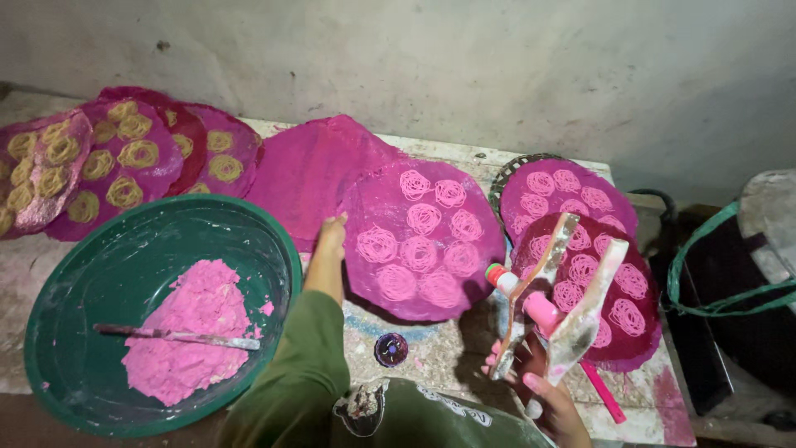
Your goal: The person uses a manual extruder to push pink dough through a nozzle, forming spiral shapes onto a pink mat. They repeatedly refill the extruder from a green bowl and continue extruding until the mat is filled with spirals.
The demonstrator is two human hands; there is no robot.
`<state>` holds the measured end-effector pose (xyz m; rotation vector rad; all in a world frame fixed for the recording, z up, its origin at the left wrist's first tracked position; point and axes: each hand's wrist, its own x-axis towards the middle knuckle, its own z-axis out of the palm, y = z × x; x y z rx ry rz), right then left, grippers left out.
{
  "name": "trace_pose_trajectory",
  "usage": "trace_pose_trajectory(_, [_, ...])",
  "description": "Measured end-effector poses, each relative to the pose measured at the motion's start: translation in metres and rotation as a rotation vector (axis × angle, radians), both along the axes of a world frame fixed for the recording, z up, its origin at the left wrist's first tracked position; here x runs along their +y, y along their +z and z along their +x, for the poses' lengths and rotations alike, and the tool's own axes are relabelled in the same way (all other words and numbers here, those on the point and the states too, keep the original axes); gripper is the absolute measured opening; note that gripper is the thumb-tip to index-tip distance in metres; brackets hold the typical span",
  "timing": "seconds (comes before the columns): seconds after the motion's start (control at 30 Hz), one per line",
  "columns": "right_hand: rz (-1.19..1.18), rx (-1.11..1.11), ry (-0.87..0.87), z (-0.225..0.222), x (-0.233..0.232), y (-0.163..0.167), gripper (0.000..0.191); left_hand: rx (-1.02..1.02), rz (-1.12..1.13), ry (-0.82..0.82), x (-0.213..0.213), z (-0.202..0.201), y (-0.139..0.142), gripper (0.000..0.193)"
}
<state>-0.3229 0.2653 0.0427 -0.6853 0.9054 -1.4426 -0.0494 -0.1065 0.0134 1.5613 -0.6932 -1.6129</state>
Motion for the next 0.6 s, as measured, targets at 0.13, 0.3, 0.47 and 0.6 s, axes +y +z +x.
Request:
trace_pose_trajectory(0.13, [-0.058, -0.019, 0.046, 0.014, -0.028, -0.007, 0.091, 0.359, -0.168, 0.172, 0.056, 0.003, -0.032, 0.052])
trace_pose_trajectory(0.3, [-0.042, 0.003, 0.150, 0.036, -0.063, -0.015, 0.085, 0.572, -0.064, 0.175, 0.143, 0.021, -0.066, 0.047])
trace_pose_trajectory(0.47, [-0.045, 0.092, 0.223, 0.063, -0.089, -0.009, 0.089, 0.796, -0.133, -0.017, 0.170, 0.045, -0.083, 0.045])
trace_pose_trajectory(0.6, [-0.002, 0.199, 0.269, 0.080, -0.103, 0.005, 0.092, 0.446, -0.108, 0.108, 0.136, 0.078, -0.098, 0.043])
